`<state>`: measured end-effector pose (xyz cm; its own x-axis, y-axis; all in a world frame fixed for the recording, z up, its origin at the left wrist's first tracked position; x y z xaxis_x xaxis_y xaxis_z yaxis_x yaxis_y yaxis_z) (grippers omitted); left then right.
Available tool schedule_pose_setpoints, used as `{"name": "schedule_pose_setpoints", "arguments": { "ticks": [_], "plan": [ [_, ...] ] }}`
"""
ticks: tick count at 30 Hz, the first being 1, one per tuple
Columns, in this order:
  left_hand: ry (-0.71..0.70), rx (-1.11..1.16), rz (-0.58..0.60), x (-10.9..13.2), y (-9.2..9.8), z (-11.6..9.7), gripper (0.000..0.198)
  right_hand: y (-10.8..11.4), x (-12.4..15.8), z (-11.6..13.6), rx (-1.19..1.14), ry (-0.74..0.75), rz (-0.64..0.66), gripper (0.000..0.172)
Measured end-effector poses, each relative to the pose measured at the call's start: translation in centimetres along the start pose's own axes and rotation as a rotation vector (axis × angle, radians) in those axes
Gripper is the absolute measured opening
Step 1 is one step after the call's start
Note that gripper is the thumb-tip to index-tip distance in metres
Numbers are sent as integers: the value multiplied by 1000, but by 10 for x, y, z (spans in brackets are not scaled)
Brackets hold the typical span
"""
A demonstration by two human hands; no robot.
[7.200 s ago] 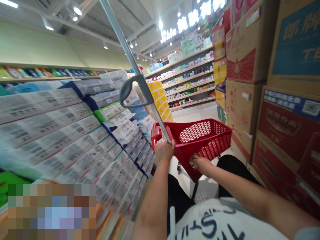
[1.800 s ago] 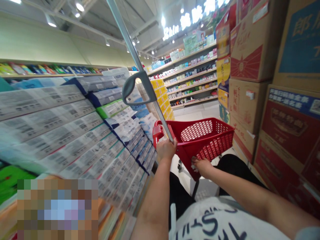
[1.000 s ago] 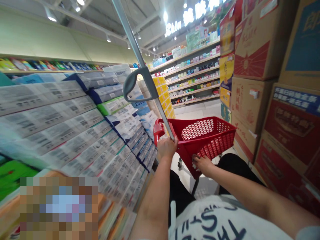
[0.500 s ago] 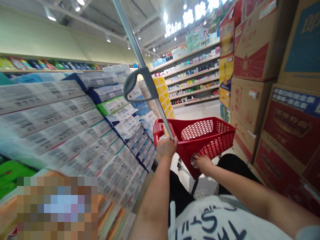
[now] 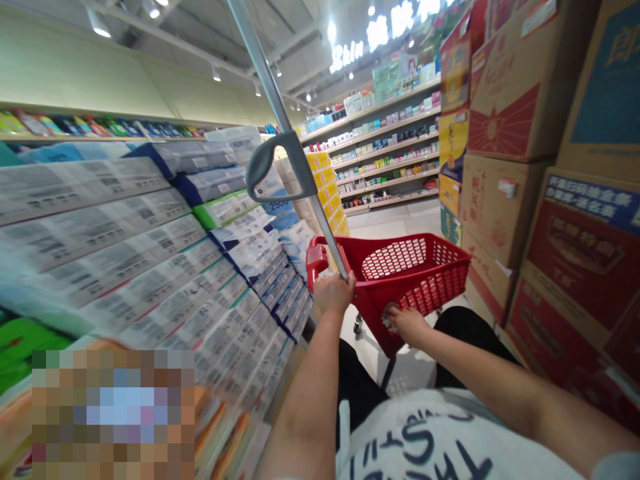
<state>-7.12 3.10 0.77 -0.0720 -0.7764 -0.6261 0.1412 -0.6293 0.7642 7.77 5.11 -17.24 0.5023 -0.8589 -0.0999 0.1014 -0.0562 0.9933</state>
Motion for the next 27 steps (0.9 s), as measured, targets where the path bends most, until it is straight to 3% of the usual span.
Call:
{"name": "schedule_pose_setpoints", "arguments": {
  "ticks": [5, 14, 20, 27],
  "plan": [
    [10, 14, 10, 0, 2, -2, 54, -2, 1, 2, 6, 4, 52, 41],
    [18, 10, 6, 1, 2, -2, 52, 5, 3, -2, -26, -30, 43, 51],
    [25, 12, 9, 1, 1, -3, 51, 1, -2, 2, -32, -32, 56, 43],
    [19, 3, 0, 1, 1, -3, 50, -14, -6, 13, 9, -4, 185, 44]
  ]
}}
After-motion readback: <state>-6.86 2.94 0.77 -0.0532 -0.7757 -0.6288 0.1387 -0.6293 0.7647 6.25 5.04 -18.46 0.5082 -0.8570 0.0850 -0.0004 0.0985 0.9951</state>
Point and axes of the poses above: each hand's wrist, its own x-axis away from the middle knuckle, its own y-axis out of the back of the hand, z = x × y, the point moved 6 cm from there along -x, towards the middle knuckle, and after that the axes turned 8 degrees about -y, right-handed, at the moved point
